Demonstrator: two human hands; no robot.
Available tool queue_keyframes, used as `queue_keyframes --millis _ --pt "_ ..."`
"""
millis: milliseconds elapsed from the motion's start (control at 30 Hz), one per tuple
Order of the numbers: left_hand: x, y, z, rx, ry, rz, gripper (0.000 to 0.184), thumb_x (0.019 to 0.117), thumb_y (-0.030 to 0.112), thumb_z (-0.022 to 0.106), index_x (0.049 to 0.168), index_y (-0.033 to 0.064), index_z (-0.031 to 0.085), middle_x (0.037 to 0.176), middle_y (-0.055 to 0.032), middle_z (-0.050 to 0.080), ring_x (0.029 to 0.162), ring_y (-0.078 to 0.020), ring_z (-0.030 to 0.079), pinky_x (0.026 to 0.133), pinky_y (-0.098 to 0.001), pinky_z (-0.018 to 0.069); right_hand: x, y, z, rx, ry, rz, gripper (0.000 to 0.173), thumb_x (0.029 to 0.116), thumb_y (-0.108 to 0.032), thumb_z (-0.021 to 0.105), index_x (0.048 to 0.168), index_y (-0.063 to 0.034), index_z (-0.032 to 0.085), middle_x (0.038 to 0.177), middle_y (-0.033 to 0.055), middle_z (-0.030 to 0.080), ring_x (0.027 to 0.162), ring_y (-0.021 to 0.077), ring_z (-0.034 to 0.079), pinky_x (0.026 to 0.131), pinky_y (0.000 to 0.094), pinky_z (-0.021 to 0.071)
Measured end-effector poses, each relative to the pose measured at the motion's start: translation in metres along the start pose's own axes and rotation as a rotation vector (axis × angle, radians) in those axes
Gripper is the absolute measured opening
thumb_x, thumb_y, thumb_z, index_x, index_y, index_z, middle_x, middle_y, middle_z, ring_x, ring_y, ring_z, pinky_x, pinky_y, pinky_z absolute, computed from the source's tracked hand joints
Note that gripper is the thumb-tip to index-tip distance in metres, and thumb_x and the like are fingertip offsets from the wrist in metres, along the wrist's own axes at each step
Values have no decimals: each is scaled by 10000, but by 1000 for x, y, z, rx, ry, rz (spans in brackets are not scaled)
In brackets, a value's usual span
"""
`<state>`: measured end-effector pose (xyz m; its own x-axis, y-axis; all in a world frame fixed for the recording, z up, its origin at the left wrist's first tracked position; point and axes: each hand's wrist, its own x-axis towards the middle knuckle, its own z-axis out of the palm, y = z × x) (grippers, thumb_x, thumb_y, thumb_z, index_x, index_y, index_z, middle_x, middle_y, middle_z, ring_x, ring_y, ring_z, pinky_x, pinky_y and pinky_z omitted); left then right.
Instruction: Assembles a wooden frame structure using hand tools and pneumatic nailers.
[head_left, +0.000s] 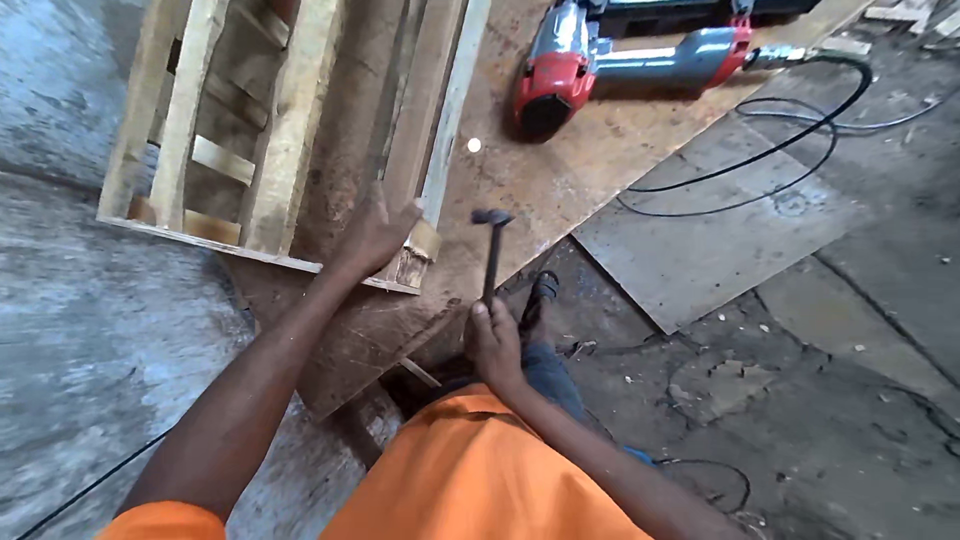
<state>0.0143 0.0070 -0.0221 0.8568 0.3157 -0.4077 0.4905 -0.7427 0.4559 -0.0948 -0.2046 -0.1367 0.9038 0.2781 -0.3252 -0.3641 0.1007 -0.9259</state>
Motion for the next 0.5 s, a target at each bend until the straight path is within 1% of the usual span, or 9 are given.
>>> queue_keyframes --millis 67,133,200,233,267,300,367,433,500 --pt "-2 5 0 103 5 -8 1008 876 599 723 1554 -4 283 1355 -253 587 1238 -376 609 1034 -601 489 9 -5 -2 207 129 33 266 1107 -289 352 1034 -85 505 597 -14 411 452 134 419 436 326 424" --pt "-2 12 1 170 12 -38 969 849 474 796 1524 -14 301 1268 -254 621 1157 -391 644 973 -612 515 10 -9 7 308 234 94 252 1122 -280 310 1038 -103 468 617 -29 407 461 112 438 448 306 460" --pt "-2 13 2 172 9 -58 957 870 427 788 1547 5 259 1283 -262 612 1159 -405 641 967 -620 514 2 0 19 192 136 208 268 1133 -255 294 1161 -32 439 672 22 488 518 148 539 524 348 550" --pt "-2 11 2 163 9 -57 959 873 422 786 1555 14 250 1291 -260 609 1159 -402 641 967 -619 515 -3 9 22 99 12 279 306 1130 -247 325 1216 10 467 695 65 532 535 183 563 537 380 553" --pt "-3 10 2 155 4 -55 962 876 423 786 1561 20 245 1297 -259 606 1162 -402 640 971 -621 512 -5 15 24 47 -109 350 321 1130 -253 356 1248 7 501 703 73 530 527 187 543 518 380 526" --pt "-3 9 2 152 3 -52 954 876 428 784 1556 23 252 1297 -257 605 1161 -403 639 969 -626 509 -6 16 25 47 -165 394 294 1128 -256 368 1224 -20 516 686 57 500 504 174 507 487 358 492" --pt "-2 9 2 146 2 -51 948 874 436 780 1552 28 257 1289 -251 611 1154 -400 643 962 -630 512 -3 13 23 152 -72 379 263 1122 -241 372 1111 -36 535 642 25 448 480 149 442 457 328 431" --pt "-3 9 2 145 6 -59 949 875 438 777 1552 28 253 1273 -259 616 1149 -406 645 958 -634 511 0 1 23 303 112 319 239 1127 -225 323 1062 -56 480 632 -5 438 484 119 462 480 305 469" --pt "-6 9 3 140 7 -68 951 878 429 773 1559 33 241 1290 -257 611 1164 -400 640 970 -627 507 1 -4 30 384 171 297 216 1137 -222 270 1077 -76 418 637 -13 448 502 115 514 526 311 533"
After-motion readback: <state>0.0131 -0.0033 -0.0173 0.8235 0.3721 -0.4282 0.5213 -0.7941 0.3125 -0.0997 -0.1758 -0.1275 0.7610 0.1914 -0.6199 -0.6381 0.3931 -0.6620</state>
